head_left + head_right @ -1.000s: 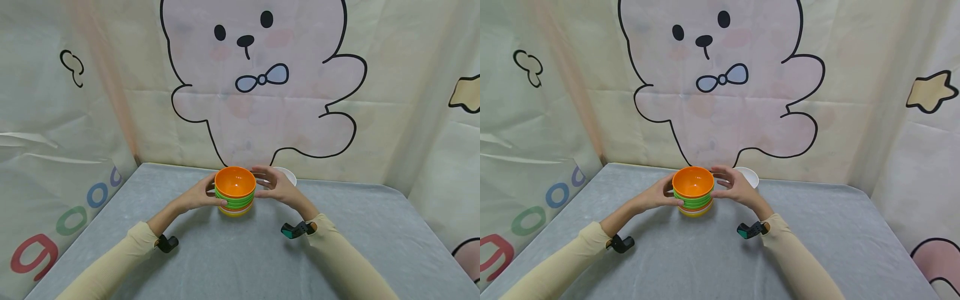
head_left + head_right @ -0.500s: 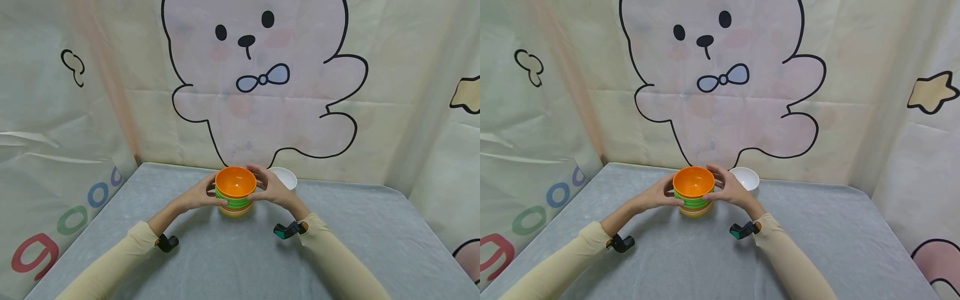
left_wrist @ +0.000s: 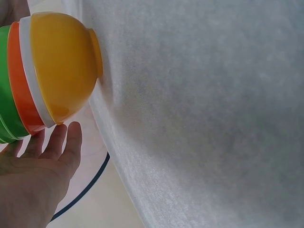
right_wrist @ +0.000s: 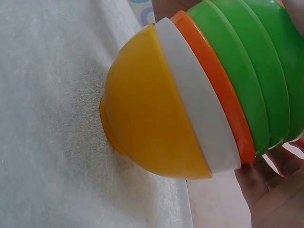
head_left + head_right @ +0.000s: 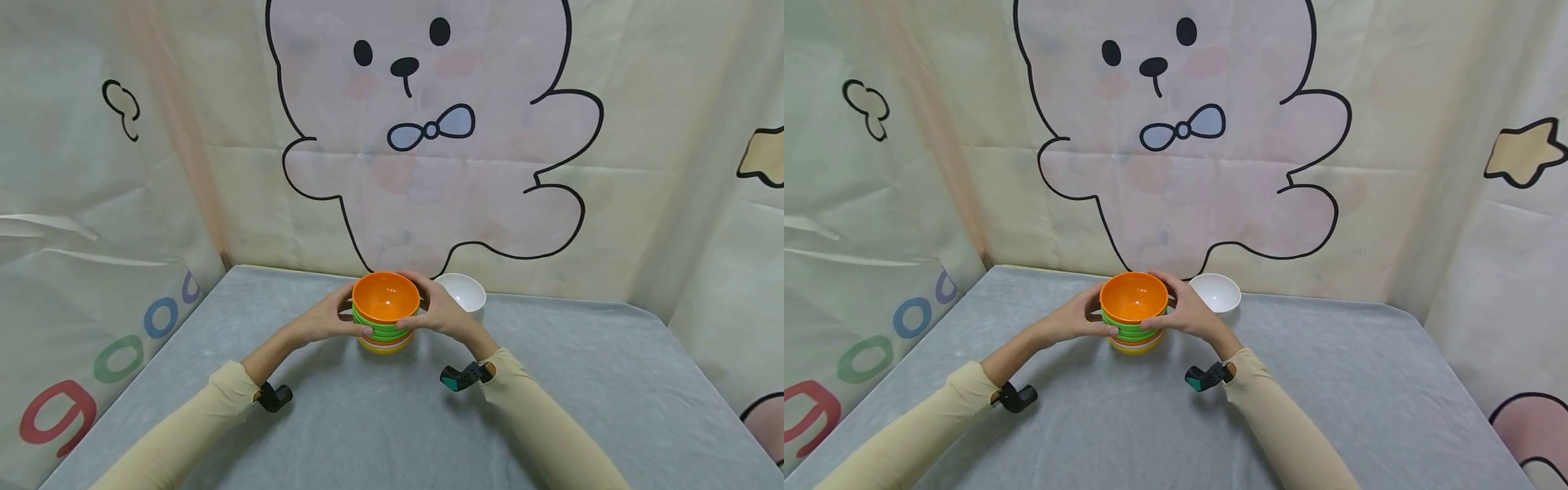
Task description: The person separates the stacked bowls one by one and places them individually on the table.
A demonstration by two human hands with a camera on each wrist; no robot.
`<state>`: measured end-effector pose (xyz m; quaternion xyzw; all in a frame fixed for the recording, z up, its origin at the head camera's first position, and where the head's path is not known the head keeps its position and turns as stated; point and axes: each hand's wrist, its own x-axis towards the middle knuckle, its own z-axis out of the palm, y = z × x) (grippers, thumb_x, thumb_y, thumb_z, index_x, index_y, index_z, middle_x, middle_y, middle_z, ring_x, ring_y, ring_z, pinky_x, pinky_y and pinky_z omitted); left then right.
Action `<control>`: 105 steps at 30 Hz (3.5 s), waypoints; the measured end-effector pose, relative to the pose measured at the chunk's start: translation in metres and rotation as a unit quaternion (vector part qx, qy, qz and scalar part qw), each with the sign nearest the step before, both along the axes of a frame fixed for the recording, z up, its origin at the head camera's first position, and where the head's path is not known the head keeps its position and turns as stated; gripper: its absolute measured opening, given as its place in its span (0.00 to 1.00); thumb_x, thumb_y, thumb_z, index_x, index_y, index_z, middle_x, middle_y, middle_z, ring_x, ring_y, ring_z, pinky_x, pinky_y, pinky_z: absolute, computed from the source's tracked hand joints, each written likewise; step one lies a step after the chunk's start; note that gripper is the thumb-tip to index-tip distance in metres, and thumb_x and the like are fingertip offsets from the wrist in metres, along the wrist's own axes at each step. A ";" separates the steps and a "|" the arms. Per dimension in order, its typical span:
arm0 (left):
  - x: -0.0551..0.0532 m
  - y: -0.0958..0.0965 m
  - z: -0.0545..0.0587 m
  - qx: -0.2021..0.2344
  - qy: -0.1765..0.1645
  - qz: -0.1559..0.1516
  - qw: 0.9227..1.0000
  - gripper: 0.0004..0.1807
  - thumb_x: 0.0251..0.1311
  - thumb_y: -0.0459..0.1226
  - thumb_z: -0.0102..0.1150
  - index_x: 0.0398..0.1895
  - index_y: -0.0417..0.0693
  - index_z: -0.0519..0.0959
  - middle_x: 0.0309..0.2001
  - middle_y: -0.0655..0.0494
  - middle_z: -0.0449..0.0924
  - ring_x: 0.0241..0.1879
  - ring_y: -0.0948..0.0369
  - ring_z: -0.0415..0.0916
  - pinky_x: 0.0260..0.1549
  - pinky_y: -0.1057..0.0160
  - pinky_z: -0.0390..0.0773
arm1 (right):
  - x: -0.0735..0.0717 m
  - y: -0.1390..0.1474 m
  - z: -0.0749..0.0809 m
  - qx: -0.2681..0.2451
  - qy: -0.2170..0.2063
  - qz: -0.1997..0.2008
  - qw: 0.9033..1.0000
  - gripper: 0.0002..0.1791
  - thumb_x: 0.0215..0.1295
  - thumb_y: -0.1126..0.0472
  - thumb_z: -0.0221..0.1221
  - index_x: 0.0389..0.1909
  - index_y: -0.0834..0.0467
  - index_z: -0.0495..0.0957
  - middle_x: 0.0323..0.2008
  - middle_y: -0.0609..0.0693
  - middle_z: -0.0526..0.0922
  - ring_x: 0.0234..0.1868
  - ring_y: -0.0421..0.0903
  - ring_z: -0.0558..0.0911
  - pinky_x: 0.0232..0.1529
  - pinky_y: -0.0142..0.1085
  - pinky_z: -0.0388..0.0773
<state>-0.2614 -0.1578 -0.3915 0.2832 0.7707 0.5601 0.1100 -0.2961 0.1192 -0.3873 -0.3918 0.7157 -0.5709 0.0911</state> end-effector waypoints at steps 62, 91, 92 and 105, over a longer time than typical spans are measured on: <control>-0.001 0.002 -0.001 0.010 -0.016 0.002 1.000 0.48 0.58 0.35 0.75 0.78 0.55 0.58 0.68 0.52 0.66 0.64 0.51 0.70 0.61 0.54 0.73 | -0.001 0.015 0.021 -0.112 -0.002 0.012 0.994 0.45 0.57 0.64 0.75 0.73 0.65 0.64 0.65 0.60 0.72 0.62 0.58 0.75 0.64 0.46 0.72; -0.001 0.003 -0.003 0.008 0.005 0.003 1.000 0.47 0.58 0.35 0.75 0.78 0.56 0.59 0.68 0.54 0.67 0.65 0.51 0.68 0.60 0.53 0.74 | 0.007 0.078 0.030 -0.073 0.017 -0.091 0.993 0.45 0.56 0.71 0.73 0.73 0.65 0.63 0.66 0.59 0.70 0.62 0.53 0.72 0.59 0.38 0.76; -0.002 0.003 -0.003 0.010 0.007 -0.001 1.000 0.47 0.58 0.35 0.75 0.78 0.56 0.59 0.68 0.54 0.67 0.66 0.50 0.68 0.60 0.52 0.74 | 0.007 0.081 0.030 -0.071 0.021 -0.096 0.993 0.45 0.56 0.72 0.73 0.73 0.65 0.64 0.66 0.59 0.71 0.62 0.53 0.73 0.59 0.37 0.76; -0.002 0.003 -0.002 0.003 0.007 -0.009 1.000 0.47 0.59 0.33 0.74 0.78 0.58 0.59 0.69 0.54 0.66 0.66 0.50 0.68 0.59 0.52 0.75 | 0.006 0.108 0.023 -0.052 0.021 -0.119 0.991 0.44 0.57 0.75 0.71 0.74 0.64 0.63 0.67 0.60 0.69 0.64 0.53 0.71 0.59 0.36 0.76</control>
